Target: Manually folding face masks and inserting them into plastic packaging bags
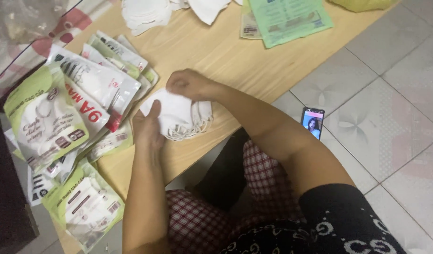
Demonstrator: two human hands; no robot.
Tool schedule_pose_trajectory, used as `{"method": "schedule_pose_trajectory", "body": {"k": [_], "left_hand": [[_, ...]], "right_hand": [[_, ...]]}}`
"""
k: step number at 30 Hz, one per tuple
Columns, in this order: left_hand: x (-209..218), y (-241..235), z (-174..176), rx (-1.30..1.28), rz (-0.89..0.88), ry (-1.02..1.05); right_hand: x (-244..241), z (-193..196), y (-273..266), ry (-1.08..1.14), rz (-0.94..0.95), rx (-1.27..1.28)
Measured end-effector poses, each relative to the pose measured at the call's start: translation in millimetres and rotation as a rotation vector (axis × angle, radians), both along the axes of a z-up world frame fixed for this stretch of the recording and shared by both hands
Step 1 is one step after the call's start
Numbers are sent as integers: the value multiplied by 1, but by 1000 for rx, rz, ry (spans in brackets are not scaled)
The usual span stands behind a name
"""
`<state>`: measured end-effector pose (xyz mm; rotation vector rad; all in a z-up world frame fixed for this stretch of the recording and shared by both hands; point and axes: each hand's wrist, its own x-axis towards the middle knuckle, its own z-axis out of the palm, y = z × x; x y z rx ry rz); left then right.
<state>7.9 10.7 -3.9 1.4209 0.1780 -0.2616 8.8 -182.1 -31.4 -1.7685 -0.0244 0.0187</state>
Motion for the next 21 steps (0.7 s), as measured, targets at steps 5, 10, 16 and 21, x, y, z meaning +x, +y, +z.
{"method": "schedule_pose_trajectory", "body": {"k": [5,10,16,21], "left_hand": [[2,7,15,-38,19,-66],[-3,13,45,-139,33,-80],[-7,11,51,-229,38,-59],[-10,10,52,-252,28,-49]], "right_hand": [[28,-48,-42,-99,-270,-225],[-17,-4,-22,131,-173,-464],[-16,12,10,212,-48,-623],[-2,-10,12,174,-65,-653]]}}
